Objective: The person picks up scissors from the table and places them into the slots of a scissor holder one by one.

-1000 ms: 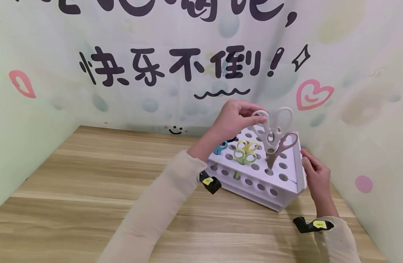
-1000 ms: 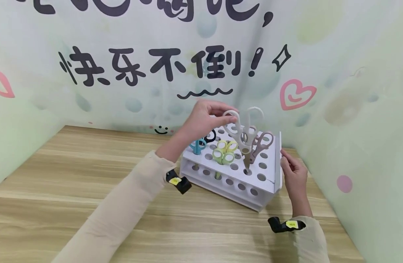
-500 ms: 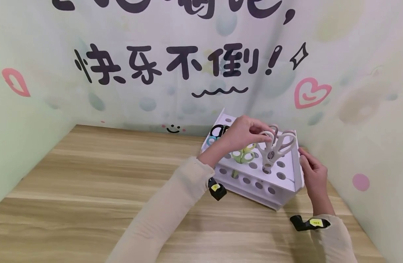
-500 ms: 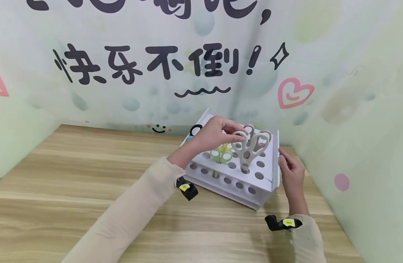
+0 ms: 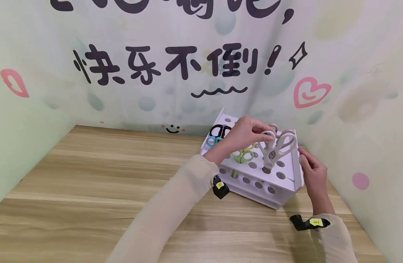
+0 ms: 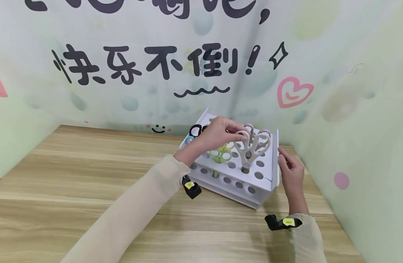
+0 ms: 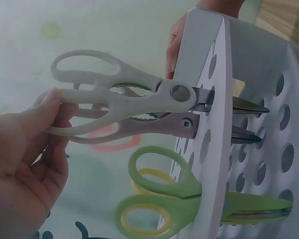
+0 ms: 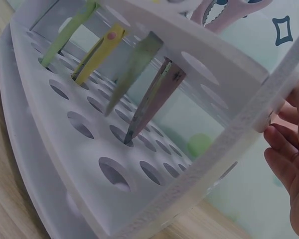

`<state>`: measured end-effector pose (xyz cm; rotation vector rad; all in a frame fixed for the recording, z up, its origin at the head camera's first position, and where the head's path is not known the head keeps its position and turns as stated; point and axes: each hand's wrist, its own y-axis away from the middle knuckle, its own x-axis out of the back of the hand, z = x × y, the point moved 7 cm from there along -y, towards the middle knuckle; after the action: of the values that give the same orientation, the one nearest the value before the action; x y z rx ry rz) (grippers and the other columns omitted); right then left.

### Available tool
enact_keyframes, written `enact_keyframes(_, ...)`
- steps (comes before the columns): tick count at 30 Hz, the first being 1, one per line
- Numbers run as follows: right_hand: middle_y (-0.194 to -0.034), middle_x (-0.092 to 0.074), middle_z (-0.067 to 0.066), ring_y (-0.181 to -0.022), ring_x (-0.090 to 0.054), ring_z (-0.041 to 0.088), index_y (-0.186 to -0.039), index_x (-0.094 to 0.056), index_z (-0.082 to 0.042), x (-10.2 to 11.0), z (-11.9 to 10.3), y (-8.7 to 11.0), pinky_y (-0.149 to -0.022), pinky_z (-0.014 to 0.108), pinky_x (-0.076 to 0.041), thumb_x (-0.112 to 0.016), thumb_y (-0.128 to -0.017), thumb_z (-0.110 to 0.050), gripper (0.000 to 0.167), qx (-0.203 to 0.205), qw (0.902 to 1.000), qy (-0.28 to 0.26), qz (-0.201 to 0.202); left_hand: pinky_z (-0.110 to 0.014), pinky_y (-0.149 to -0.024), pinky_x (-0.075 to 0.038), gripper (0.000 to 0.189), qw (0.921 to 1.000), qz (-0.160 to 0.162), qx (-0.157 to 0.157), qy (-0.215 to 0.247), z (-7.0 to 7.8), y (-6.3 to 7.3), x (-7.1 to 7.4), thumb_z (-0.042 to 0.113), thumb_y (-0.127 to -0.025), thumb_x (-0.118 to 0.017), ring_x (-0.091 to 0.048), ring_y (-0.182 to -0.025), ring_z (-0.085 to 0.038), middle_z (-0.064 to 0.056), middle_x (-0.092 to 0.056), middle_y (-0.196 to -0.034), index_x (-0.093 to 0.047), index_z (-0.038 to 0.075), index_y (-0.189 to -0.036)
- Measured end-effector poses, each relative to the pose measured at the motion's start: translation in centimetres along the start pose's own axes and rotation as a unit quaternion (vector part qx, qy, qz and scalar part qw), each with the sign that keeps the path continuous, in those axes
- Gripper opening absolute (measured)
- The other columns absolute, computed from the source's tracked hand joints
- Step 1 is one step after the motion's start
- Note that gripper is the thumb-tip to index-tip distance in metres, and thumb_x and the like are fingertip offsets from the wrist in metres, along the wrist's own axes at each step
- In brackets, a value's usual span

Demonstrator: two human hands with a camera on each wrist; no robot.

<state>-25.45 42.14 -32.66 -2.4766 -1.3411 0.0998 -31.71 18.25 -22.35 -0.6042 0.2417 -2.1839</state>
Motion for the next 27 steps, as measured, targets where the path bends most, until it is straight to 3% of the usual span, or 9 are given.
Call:
enact_keyframes(7, -0.101, -0.062, -0.015, -0.096, -0.054, 0.001, -0.120, -0.061, -0.004, 0.1, 0.1, 0.1, -0.071, 0.008, -0.043, -0.061, -0.088, -0.013, 0.033, -0.002, 1.0000, 0.009, 0.000, -0.015, -0.057, -0.043, 0.023, 0.9983, -0.024, -0.002, -0.053, -0.7, -0.1, -1.3, 0.015, -0.078, -0.072, -0.055, -0.066, 0.001, 0.003, -0.069, -0.086, -0.072, 0.008, -0.100)
enact_keyframes(27, -0.101, -0.063, -0.015, -0.094, -0.054, 0.002, -0.119, -0.062, -0.004, 0.0, 0.0, 0.2, -0.070, 0.008, -0.044, -0.061, -0.088, -0.011, 0.032, -0.001, 0.9999, -0.010, 0.003, -0.013, -0.060, -0.044, 0.023, 0.9974, -0.017, -0.009, -0.070, -1.2, -0.2, -1.5, 0.018, -0.080, -0.071, -0.056, -0.068, 0.003, 0.005, -0.068, -0.089, -0.072, 0.010, -0.102)
